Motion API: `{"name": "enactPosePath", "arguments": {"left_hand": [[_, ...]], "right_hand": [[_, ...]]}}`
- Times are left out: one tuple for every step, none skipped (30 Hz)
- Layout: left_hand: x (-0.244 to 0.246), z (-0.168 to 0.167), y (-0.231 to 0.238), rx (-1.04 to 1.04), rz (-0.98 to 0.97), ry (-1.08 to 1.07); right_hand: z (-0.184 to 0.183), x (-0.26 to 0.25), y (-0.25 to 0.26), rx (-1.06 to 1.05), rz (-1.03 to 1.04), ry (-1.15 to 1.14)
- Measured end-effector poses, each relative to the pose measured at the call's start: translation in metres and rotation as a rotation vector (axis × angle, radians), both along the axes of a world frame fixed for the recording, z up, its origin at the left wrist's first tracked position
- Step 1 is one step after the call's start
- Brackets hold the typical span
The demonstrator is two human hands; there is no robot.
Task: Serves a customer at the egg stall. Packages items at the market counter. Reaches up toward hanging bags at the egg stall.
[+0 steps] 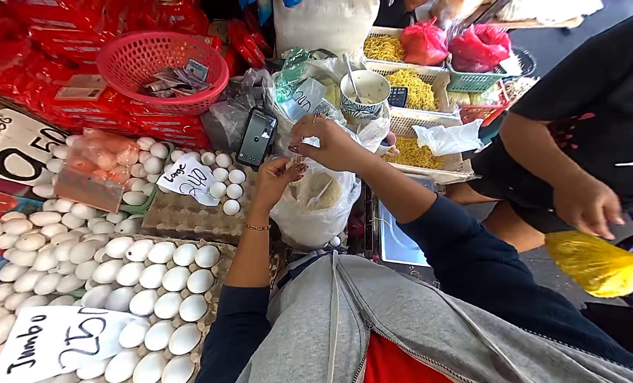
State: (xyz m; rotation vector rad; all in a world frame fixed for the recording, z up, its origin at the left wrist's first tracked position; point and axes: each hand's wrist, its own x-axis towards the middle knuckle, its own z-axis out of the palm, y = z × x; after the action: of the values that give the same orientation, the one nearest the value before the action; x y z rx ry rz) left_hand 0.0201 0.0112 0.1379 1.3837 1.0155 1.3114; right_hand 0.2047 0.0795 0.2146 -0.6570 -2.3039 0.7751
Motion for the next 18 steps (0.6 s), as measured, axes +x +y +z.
{"name": "enactPosePath", "arguments": {"left_hand": [[-0.001,0.002,0.001,0.028,0.002,0.041],[-0.003,0.003,0.004,0.066,0.008,0.114],[-0.004,0.003,0.006,0.094,0.023,0.216],[-0.005,0.003,0.007,0.106,0.035,0.316],[-0.004,0.003,0.008,0.096,0.040,0.382],[-0.002,0.001,0.010,0.073,0.039,0.412],[0.001,0.000,0.010,0.058,0.027,0.410],[0.005,-0.002,0.011,0.057,0.003,0.384],[0.009,-0.005,0.013,0.074,-0.025,0.351],[0.013,-0.007,0.014,0.088,-0.058,0.307],[0.018,-0.008,0.013,0.080,-0.098,0.255],[0.024,-0.005,0.011,0.048,-0.146,0.203],[0.030,0.001,0.004,0.001,-0.189,0.164],[0.035,0.009,-0.005,-0.037,-0.226,0.149],[0.040,0.013,-0.010,-0.056,-0.261,0.140],[0.043,0.013,-0.011,-0.060,-0.294,0.139],[0.046,0.011,-0.010,-0.058,-0.323,0.149],[0.049,0.008,-0.009,-0.068,-0.345,0.169]], "right_hand": [[0.009,-0.001,0.000,0.028,0.012,0.015],[0.018,-0.001,-0.002,0.062,0.012,0.043],[0.027,0.000,-0.004,0.106,-0.001,0.089],[0.035,0.000,-0.005,0.147,-0.017,0.141],[0.041,0.001,-0.005,0.176,-0.036,0.183],[0.046,0.002,-0.003,0.190,-0.049,0.199],[0.050,0.003,-0.001,0.188,-0.054,0.193],[0.054,0.005,0.001,0.184,-0.061,0.183],[0.058,0.008,0.003,0.190,-0.079,0.180],[0.061,0.010,0.005,0.202,-0.101,0.193],[0.065,0.013,0.005,0.211,-0.127,0.207],[0.069,0.018,0.005,0.212,-0.153,0.207],[0.074,0.025,0.004,0.209,-0.174,0.194],[0.078,0.032,0.003,0.205,-0.185,0.181],[0.082,0.042,0.001,0.209,-0.195,0.180],[0.085,0.052,-0.003,0.225,-0.212,0.203],[0.089,0.063,-0.008,0.244,-0.251,0.234],[0.091,0.074,-0.014,0.261,-0.307,0.266]]}}
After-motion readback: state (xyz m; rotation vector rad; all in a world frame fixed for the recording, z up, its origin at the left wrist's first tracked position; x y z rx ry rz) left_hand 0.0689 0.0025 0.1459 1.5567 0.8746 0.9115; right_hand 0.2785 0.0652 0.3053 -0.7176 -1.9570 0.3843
